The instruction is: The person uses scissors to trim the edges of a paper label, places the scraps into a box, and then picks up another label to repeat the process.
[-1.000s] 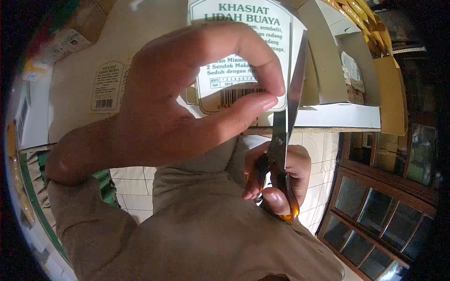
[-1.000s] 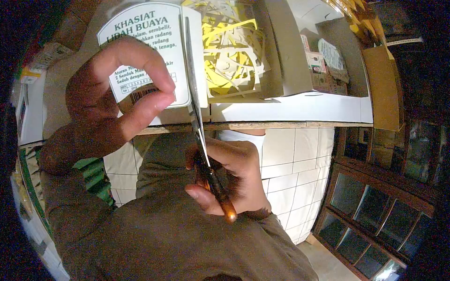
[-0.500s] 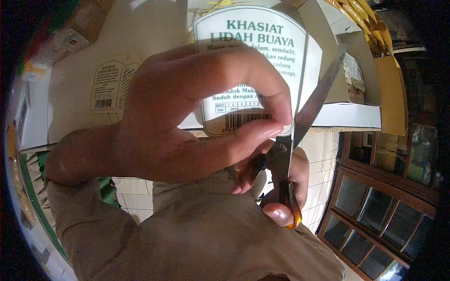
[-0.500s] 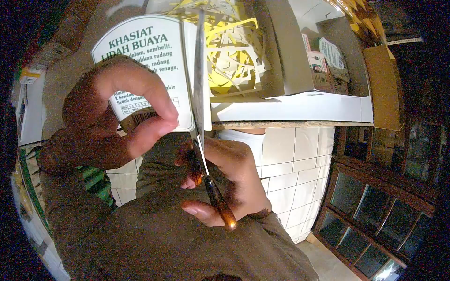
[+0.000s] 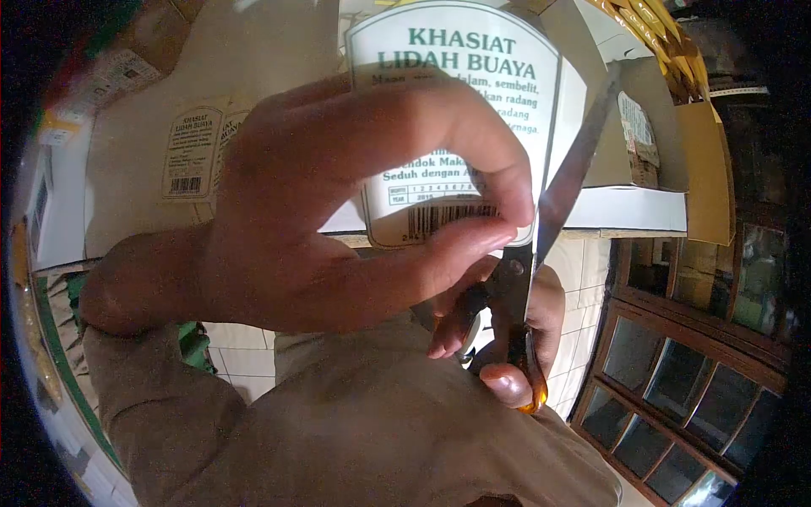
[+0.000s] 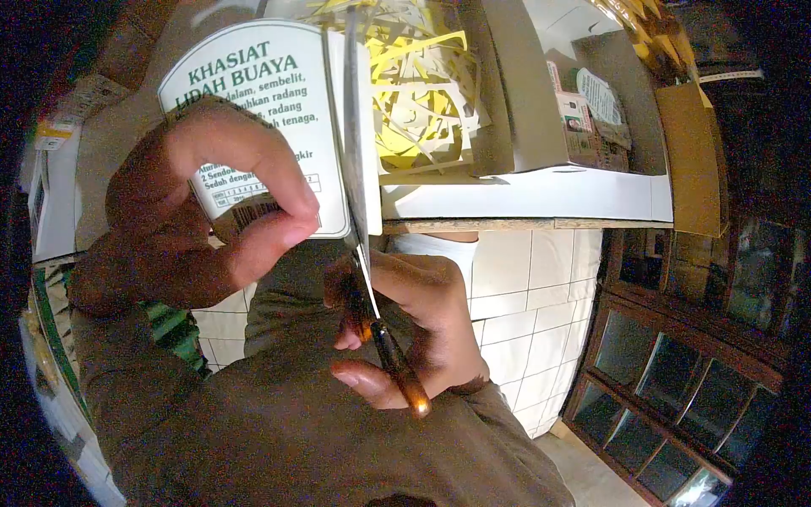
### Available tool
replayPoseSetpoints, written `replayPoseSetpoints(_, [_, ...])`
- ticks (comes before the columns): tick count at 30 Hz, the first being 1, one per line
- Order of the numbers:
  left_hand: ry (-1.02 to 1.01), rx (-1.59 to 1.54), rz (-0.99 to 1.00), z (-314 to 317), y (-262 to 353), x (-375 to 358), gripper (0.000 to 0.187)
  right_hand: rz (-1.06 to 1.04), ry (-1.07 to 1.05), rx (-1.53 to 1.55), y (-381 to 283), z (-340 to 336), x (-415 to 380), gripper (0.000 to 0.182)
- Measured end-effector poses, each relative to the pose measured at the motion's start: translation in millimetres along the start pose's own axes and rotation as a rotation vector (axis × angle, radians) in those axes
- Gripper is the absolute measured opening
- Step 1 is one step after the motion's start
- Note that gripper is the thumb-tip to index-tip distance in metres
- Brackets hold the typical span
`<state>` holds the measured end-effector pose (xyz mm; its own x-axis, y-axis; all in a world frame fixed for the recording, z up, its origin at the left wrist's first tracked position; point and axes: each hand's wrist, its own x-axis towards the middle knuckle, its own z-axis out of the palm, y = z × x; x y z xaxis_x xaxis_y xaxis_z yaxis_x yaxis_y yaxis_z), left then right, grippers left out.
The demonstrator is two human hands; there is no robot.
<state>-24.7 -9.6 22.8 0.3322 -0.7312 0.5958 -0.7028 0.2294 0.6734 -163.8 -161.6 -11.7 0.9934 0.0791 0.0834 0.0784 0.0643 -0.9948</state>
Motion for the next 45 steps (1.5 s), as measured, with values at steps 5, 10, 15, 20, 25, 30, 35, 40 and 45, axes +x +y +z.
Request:
replayPoseSetpoints(5, [0.003,0.008,0.007,0.3,-0.2,-0.1,0.024,0.003,0.006,0.000,-0.8,0.6,-1.1,0.038])
replayPoseSetpoints(10, [0.009,0.022,0.000,1.0,-0.3,-0.5,0.023,-0.015,0.020,-0.044,-1.7,-0.6,2.2,0.050])
replayPoseSetpoints(15, [0.011,0.018,0.019,1.4,-0.6,0.2,0.024,-0.044,-0.056,-0.108,-3.1,-4.0,4.0,0.043])
replayPoseSetpoints(20, [0.004,-0.002,0.019,0.7,-0.7,0.6,0.025,-0.058,-0.064,-0.134,-4.0,-4.7,4.3,0.038])
replayPoseSetpoints(25, [0.019,0.000,0.027,1.7,-1.8,-0.5,0.026,-0.125,-0.049,-0.127,0.1,-3.8,4.7,0.031])
replayPoseSetpoints(30, [0.013,0.028,0.030,1.3,-1.7,0.4,0.026,-0.102,-0.025,-0.107,0.0,-3.1,3.6,0.028])
replayPoseSetpoints(35, [0.004,0.006,0.007,0.4,-1.2,0.3,0.025,-0.048,-0.008,-0.089,1.7,-1.9,-0.4,0.030])
replayPoseSetpoints(40, [-0.051,-0.066,-0.028,3.6,0.8,-0.9,0.024,-0.021,0.035,-0.002,5.2,1.4,-2.7,0.040])
replayPoseSetpoints(45, [-0.040,-0.059,-0.020,2.2,1.5,-1.2,0.024,-0.060,-0.013,-0.022,4.2,-0.6,0.2,0.040])
